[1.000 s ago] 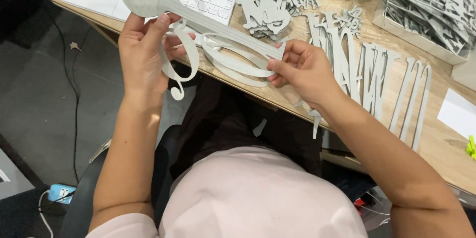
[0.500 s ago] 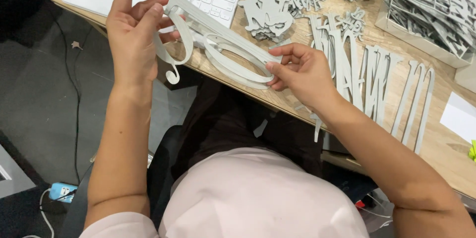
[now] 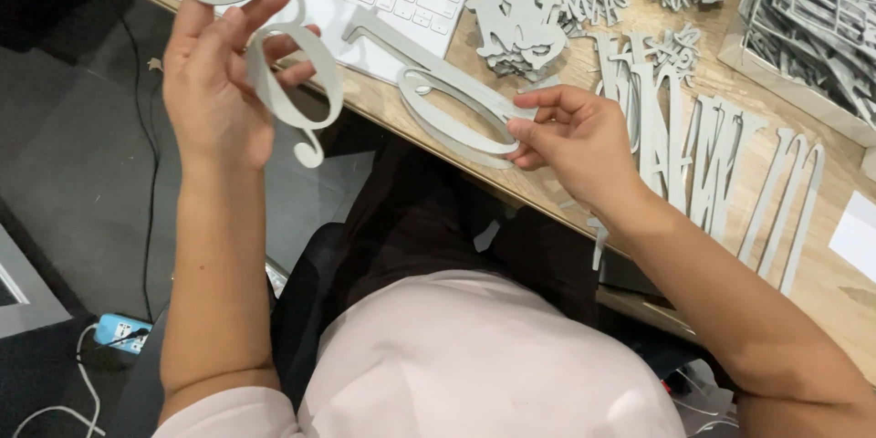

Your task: Sorting and organizing various white foam or plastic cutouts on a wooden desk

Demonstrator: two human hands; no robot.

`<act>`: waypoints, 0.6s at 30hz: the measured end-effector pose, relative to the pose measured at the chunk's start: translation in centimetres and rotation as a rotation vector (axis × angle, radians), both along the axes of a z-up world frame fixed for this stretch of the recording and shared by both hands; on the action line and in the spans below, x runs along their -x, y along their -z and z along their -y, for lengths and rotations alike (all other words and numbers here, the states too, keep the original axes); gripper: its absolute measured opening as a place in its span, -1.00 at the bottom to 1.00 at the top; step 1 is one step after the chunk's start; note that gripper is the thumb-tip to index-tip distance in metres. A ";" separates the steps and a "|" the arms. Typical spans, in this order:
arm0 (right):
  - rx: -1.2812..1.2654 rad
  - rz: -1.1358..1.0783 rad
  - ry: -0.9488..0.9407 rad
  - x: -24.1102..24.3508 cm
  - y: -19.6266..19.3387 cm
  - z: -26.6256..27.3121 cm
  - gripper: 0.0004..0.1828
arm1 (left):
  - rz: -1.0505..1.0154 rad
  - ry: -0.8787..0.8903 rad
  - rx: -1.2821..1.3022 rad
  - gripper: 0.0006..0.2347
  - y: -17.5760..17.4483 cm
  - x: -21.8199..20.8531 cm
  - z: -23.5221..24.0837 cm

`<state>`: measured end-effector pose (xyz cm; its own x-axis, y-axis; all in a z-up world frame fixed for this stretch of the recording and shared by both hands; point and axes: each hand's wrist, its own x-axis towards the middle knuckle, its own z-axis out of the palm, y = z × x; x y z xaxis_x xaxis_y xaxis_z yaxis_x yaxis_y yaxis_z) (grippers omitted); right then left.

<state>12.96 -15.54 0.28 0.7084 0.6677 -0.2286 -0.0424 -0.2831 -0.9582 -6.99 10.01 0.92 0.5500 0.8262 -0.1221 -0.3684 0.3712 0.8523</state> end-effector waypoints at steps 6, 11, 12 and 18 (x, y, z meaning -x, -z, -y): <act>0.159 0.457 -0.117 0.2 -1.7 0.7 -0.72 | -0.025 0.043 -0.018 -0.49 -1.2 -1.4 1.4; 0.307 0.450 0.030 -3.5 -5.8 4.0 -0.74 | -0.108 0.111 -0.174 -0.44 -0.7 -1.8 2.4; 0.201 0.648 0.038 -5.7 -5.7 5.7 -0.80 | -0.129 0.084 -0.190 -0.43 -1.0 -1.8 2.7; 0.332 0.929 0.026 -10.0 -6.4 13.4 -0.89 | -0.211 0.088 -0.320 -0.45 -0.7 -1.8 3.5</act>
